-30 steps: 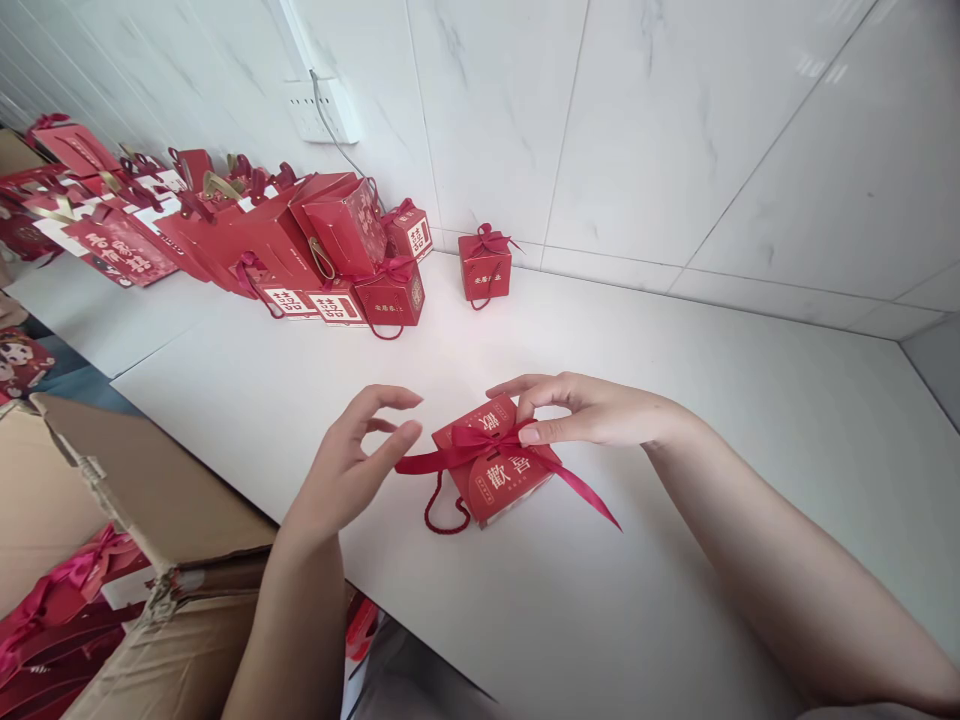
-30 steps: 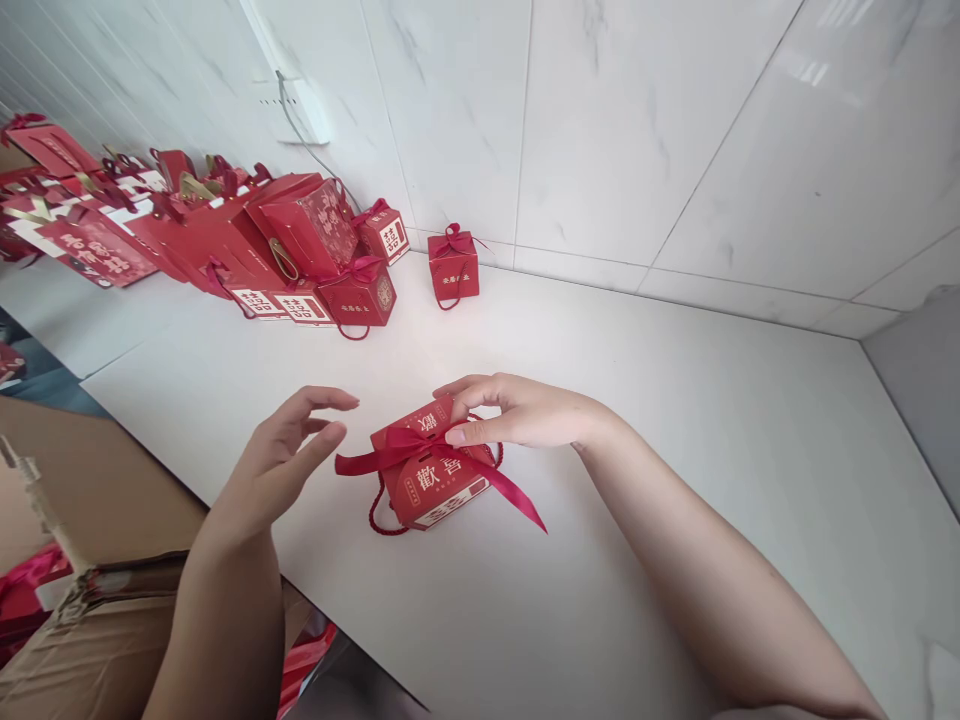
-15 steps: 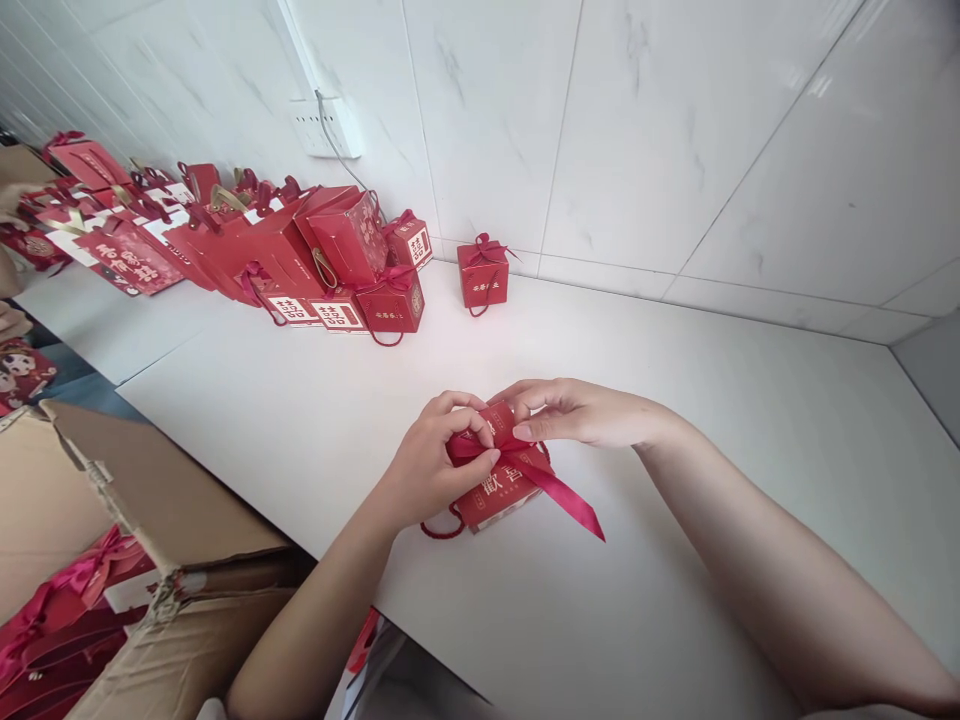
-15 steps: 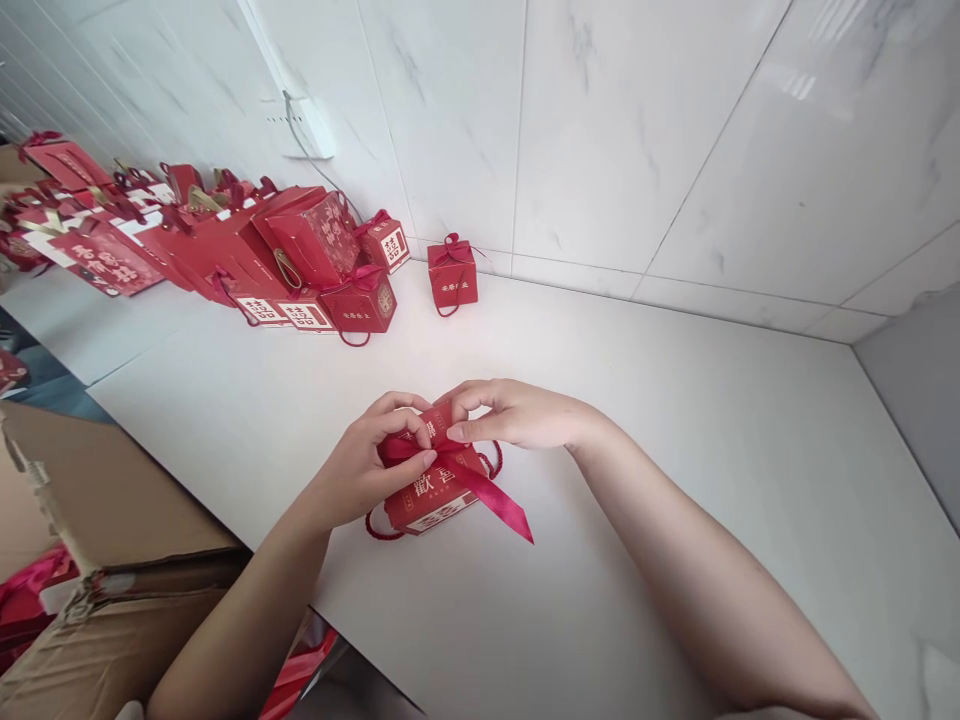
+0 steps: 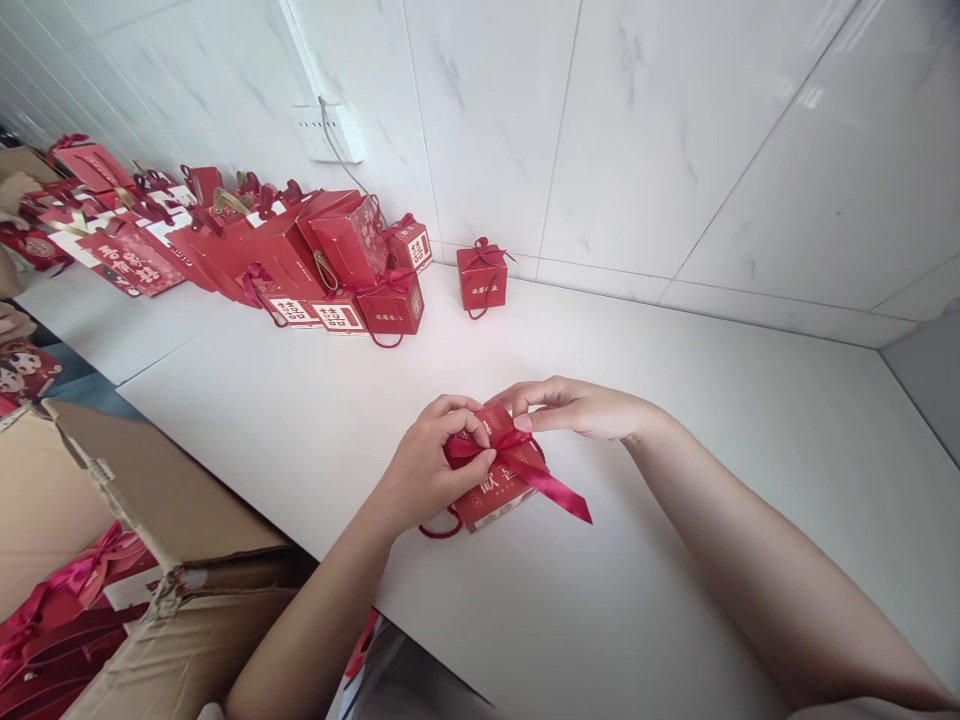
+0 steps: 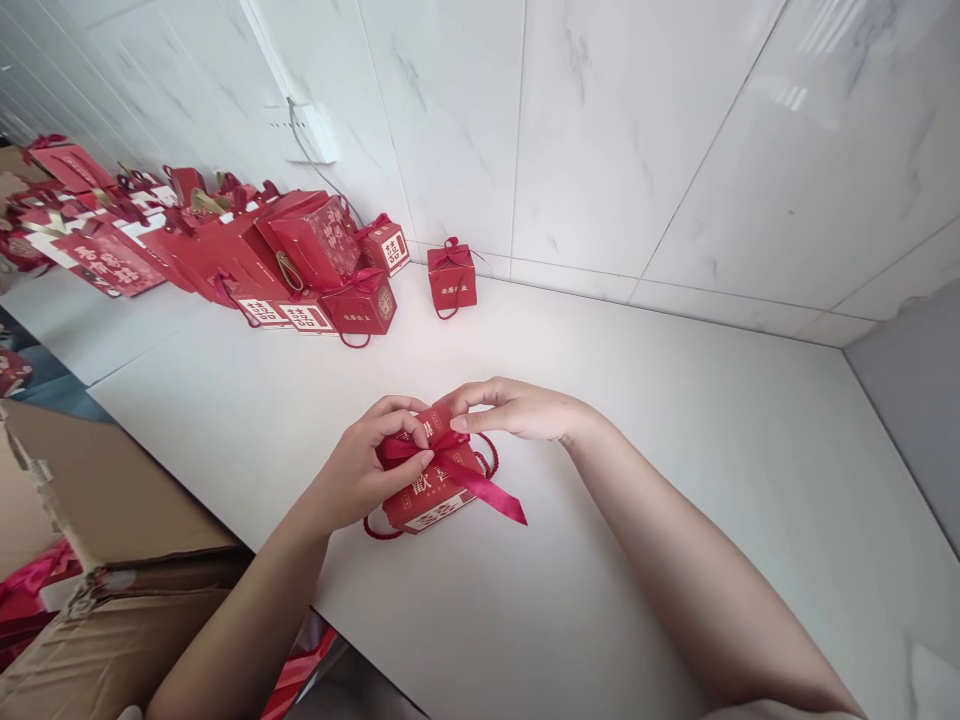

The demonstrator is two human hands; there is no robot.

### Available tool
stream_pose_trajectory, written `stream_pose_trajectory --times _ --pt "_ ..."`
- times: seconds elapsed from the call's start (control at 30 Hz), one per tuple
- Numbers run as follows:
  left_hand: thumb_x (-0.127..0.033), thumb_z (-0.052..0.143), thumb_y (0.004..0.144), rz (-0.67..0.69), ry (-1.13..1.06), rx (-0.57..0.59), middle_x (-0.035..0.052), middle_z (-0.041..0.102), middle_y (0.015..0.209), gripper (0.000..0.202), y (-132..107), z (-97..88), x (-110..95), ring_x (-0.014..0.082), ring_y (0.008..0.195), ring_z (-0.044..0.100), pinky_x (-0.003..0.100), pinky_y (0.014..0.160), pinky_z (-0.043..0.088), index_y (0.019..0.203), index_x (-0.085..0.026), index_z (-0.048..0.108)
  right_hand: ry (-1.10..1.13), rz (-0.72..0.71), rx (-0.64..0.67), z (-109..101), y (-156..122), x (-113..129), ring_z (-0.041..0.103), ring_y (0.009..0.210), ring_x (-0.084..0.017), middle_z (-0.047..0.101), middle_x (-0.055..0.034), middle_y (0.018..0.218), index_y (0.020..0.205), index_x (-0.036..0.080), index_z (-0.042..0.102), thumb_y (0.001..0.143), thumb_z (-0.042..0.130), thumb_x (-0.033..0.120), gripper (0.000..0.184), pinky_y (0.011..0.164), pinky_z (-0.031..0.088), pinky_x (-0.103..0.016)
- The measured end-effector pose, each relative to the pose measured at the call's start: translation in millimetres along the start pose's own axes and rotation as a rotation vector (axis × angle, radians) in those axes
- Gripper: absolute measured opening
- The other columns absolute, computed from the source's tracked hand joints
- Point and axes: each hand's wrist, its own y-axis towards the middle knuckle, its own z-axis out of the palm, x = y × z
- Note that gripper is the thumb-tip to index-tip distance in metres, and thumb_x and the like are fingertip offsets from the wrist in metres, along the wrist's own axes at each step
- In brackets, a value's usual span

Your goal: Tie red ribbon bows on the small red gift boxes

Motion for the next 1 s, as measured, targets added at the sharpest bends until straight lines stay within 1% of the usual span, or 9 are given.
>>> stream_pose_trajectory --times 0.07,0.13,0.27,0.33,0.43,0.57,0.77,0.9,1.0 --pt "-0.033 0.061 0.086 -0.015 -0.094 0.079 0.0061 0.057 0.121 0.018 -0.7 -11.4 -0.7 0.0236 0.111 0.058 0.037 0.090 0.051 0.100 -0.024 0.056 -0.038 0.014 -0.053 -1.7 -4.9 5.0 0.054 0.114 -0.022 0.061 -0.0076 0.123 0.107 0.019 0.063 0.090 0.060 0.044 0.030 0.099 0.039 -0.039" --pt "-0.037 0.058 0.089 -0.010 -0.164 0.147 0.0069 0.056 0.126 0.026 0.9 -27.4 -0.4 0.0233 0.111 0.059 0.038 0.091 0.051 0.111 -0.025 0.051 -0.108 0.073 -0.145 -3.8 -12.5 12.9 0.053 0.116 -0.023 0.061 -0.0065 0.124 0.116 0.023 0.060 0.091 0.058 0.048 0.036 0.099 0.038 -0.039" --pt "-0.036 0.059 0.089 0.102 -0.036 0.136 0.0058 0.052 0.134 0.017 11.7 -54.6 7.7 0.0250 0.129 0.046 0.043 0.108 0.038 0.099 -0.023 0.055 -0.249 0.196 -0.229 -4.8 -27.6 32.3 0.059 0.107 -0.023 0.066 -0.0051 0.112 0.102 0.023 0.064 0.093 0.051 0.053 0.035 0.095 0.040 -0.037" --pt "-0.034 0.061 0.088 0.150 -0.012 0.209 0.0061 0.052 0.135 0.015 18.6 -58.8 15.1 0.0261 0.131 0.044 0.044 0.108 0.037 0.094 -0.022 0.056 -0.300 0.235 -0.240 -2.1 -32.4 40.4 0.061 0.102 -0.023 0.068 -0.0051 0.104 0.093 0.021 0.066 0.094 0.049 0.053 0.036 0.091 0.041 -0.036" --pt "-0.033 0.062 0.087 0.197 -0.141 0.325 0.0078 0.050 0.137 0.018 25.6 -55.1 26.0 0.0267 0.130 0.046 0.044 0.106 0.040 0.099 -0.022 0.055 -0.377 0.317 -0.231 5.9 -37.3 46.3 0.063 0.093 -0.023 0.070 -0.0045 0.094 0.085 0.021 0.068 0.094 0.047 0.054 0.040 0.084 0.043 -0.035" --pt "-0.030 0.066 0.083 0.207 -0.216 0.374 0.0089 0.047 0.139 0.020 25.3 -47.2 32.5 0.0280 0.133 0.043 0.044 0.104 0.043 0.098 -0.022 0.055 -0.368 0.405 -0.138 18.6 -44.2 39.1 0.065 0.086 -0.023 0.071 -0.0043 0.089 0.082 0.021 0.070 0.095 0.045 0.054 0.043 0.078 0.045 -0.034" --pt "-0.027 0.070 0.081 0.180 -0.232 0.387 0.0092 0.048 0.136 0.013 22.6 -44.0 33.9 0.0287 0.131 0.045 0.039 0.097 0.049 0.082 -0.019 0.060 -0.030 0.366 0.087 24.5 -47.1 9.1 0.068 0.085 -0.023 0.073 -0.0089 0.091 0.082 0.015 0.067 0.089 0.061 0.050 0.035 0.081 0.048 -0.035" --pt "-0.027 0.069 0.082 0.206 -0.321 0.393 0.0090 0.051 0.135 0.009 25.3 -40.2 34.6 0.0300 0.128 0.048 0.043 0.103 0.044 0.080 -0.019 0.068 0.174 0.307 0.076 25.6 -44.1 -0.3 0.070 0.083 -0.022 0.074 -0.0113 0.095 0.090 0.015 0.067 0.089 0.062 0.047 0.032 0.084 0.051 -0.039" --pt "-0.031 0.065 0.085 0.178 -0.432 0.382 0.0097 0.051 0.134 0.015 26.4 -35.5 32.3 0.0314 0.125 0.051 0.045 0.101 0.045 0.078 -0.018 0.070 0.168 0.278 0.055 31.4 -43.1 0.1 0.070 0.080 -0.021 0.074 -0.0133 0.100 0.096 0.012 0.072 0.094 0.053 0.050 0.042 0.087 0.051 -0.041"
